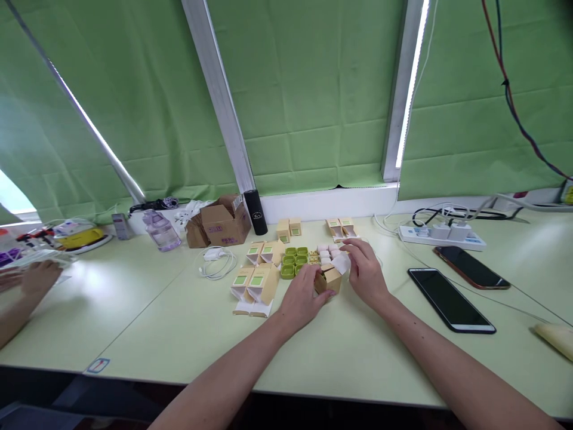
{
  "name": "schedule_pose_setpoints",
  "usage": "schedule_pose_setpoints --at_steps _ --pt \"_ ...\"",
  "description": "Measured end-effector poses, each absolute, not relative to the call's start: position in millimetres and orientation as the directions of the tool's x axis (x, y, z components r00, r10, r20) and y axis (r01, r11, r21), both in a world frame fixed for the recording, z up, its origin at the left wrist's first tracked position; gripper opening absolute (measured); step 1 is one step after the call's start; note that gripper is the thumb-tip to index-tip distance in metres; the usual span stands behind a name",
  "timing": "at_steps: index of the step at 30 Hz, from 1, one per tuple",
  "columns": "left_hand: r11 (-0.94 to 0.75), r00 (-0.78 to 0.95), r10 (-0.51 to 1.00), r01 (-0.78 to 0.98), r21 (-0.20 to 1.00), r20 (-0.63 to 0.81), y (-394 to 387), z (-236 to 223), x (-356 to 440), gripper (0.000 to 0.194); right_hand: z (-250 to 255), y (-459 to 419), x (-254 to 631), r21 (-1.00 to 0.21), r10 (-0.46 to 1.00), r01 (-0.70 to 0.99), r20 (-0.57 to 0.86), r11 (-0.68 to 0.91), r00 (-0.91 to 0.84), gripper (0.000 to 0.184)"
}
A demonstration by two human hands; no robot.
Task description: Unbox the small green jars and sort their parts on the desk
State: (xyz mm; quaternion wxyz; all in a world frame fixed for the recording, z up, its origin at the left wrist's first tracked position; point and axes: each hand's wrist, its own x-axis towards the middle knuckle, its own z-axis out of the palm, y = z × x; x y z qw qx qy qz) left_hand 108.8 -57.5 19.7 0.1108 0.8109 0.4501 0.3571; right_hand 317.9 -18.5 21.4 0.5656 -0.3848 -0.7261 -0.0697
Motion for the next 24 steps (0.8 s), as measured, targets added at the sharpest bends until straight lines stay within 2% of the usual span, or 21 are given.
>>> schedule_pose_setpoints --at_steps 3,7,14,19,24 --pt "-0.592 0.365 0.793 0.652 0.474 0.488 -57 21 109 0.04 19 -14 321 -0.27 0.424 0.633 0.9 0.726 -0.103 0.042" --pt "-0.596 0.372 0.79 0.65 0.471 0.488 -57 20 109 0.053 16 -11 324 -0.186 0.372 0.608 0.907 0.772 -0.196 0.052" --pt "-0.555 0.346 0.825 0.647 0.522 0.448 -56 16 108 0.075 17 -16 322 -0.188 0.444 0.621 0.848 0.761 -0.288 0.058" --pt "-0.491 0.291 0.866 0.645 0.586 0.406 -55 14 108 0.087 20 -21 318 -0.138 0.45 0.629 0.814 0.765 -0.367 0.046" --pt "-0.451 0.27 0.891 0.625 0.638 0.365 -56 17 109 0.086 27 -30 316 -0.229 0.476 0.565 0.811 0.792 -0.339 0.023"
